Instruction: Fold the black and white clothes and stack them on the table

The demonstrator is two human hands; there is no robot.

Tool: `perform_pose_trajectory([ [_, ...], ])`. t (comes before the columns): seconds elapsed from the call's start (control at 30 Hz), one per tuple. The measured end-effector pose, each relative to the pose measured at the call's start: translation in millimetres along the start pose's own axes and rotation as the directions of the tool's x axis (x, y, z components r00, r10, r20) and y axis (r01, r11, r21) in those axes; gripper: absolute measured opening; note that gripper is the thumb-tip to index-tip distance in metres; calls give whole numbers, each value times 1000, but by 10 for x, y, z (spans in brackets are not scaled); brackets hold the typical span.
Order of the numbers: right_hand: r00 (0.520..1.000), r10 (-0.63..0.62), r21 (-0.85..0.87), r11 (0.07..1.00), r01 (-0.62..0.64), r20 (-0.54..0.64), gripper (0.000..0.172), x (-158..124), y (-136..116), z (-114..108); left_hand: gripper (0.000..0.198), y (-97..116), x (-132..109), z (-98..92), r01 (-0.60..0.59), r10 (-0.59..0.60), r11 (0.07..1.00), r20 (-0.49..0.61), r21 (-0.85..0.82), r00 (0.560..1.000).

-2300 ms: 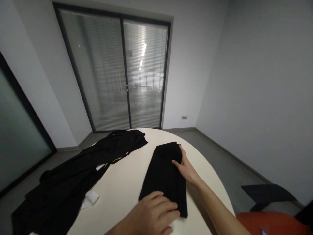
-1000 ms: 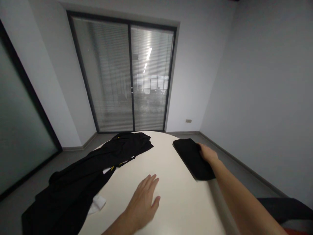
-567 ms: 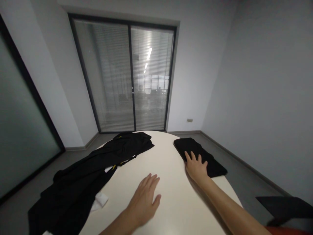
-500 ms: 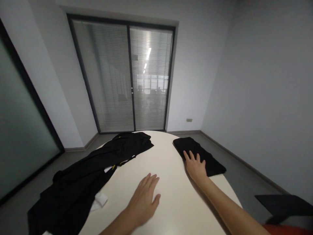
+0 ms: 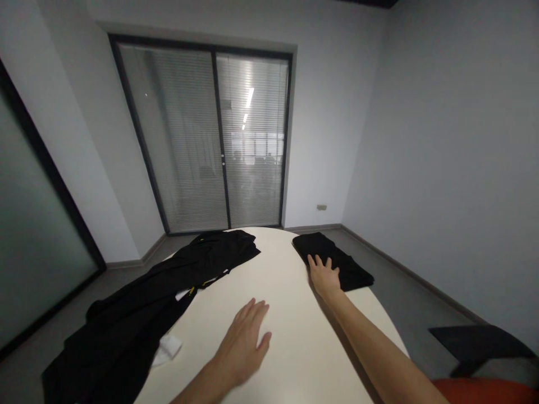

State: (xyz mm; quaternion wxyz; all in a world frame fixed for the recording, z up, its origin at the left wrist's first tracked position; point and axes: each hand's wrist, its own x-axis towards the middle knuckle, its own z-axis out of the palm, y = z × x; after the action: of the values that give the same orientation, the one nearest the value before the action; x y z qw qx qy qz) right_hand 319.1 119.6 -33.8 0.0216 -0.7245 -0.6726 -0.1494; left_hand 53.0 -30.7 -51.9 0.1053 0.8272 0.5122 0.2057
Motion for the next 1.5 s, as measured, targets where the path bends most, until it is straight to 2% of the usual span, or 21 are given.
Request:
perform_pose_trajectory([
  [0.13,999,17,55,998,-15,-41,56,-14,20,60,54,-23,-12,55,-28,29,999,-50,22,998],
  [0.23,993,14,89,996,-3,-118,55,-73,36,50,50,-83,45,16,-18,33,996,-160,92,987],
  [0.3,990,-10,109,994,26,-144,53,-117,52,24,44,-186,93,-103,54,-3,981,-262,188,965],
  [0.37,989,-33,128,990,52,-146,50,-154,73,-5,37,-356,109,-282,188,-70,934,-362,303,930],
  [0.43,989,-43,146,987,64,-140,48,-179,91,-25,31,-570,75,-467,352,-151,850,-458,392,876],
  [0.53,990,-40,162,985,61,-135,47,-196,98,-36,32,-870,-26,-647,496,-241,737,-507,459,828],
  [0.63,993,-30,175,983,50,-116,47,-189,90,-59,38,-1025,-70,-689,522,-268,712,-504,471,821],
  [0.8,1000,-15,152,988,11,24,45,-148,8,-197,39,-1015,38,-726,428,-150,811,-566,399,811],
  [0.87,1000,-27,161,987,29,-12,42,-168,-102,-260,39,-958,82,-766,356,-81,862,-596,361,799],
  [0.97,975,-158,303,932,199,-155,44,-293,-340,-332,36,-784,103,-786,187,33,933,-591,307,806],
  [1.07,916,-330,469,787,401,-229,57,-492,-554,-392,36,-483,70,-711,-24,158,962,-484,272,861],
  [1.13,876,-406,543,689,480,-259,68,-604,-630,-421,39,-246,30,-638,-152,228,960,-348,234,909],
  [1.17,861,-434,569,650,503,-266,69,-641,-647,-428,40,-133,10,-608,-198,249,958,-256,208,934],
  [1.23,844,-472,601,607,521,-255,54,-669,-647,-427,40,48,-24,-573,-265,278,954,-85,139,957],
  [1.3,838,-498,619,591,517,-224,32,-648,-621,-408,36,138,-40,-568,-280,279,957,12,71,960],
  [1.33,838,-503,630,585,511,-213,28,-629,-604,-398,33,143,-40,-569,-279,278,959,27,47,960],
  [1.43,850,-488,686,550,477,-200,34,-579,-559,-388,22,25,-16,-527,-243,244,969,-43,33,969],
  [1.5,870,-458,742,516,429,-185,42,-576,-543,-406,34,-114,13,-444,-143,151,988,-148,58,978],
])
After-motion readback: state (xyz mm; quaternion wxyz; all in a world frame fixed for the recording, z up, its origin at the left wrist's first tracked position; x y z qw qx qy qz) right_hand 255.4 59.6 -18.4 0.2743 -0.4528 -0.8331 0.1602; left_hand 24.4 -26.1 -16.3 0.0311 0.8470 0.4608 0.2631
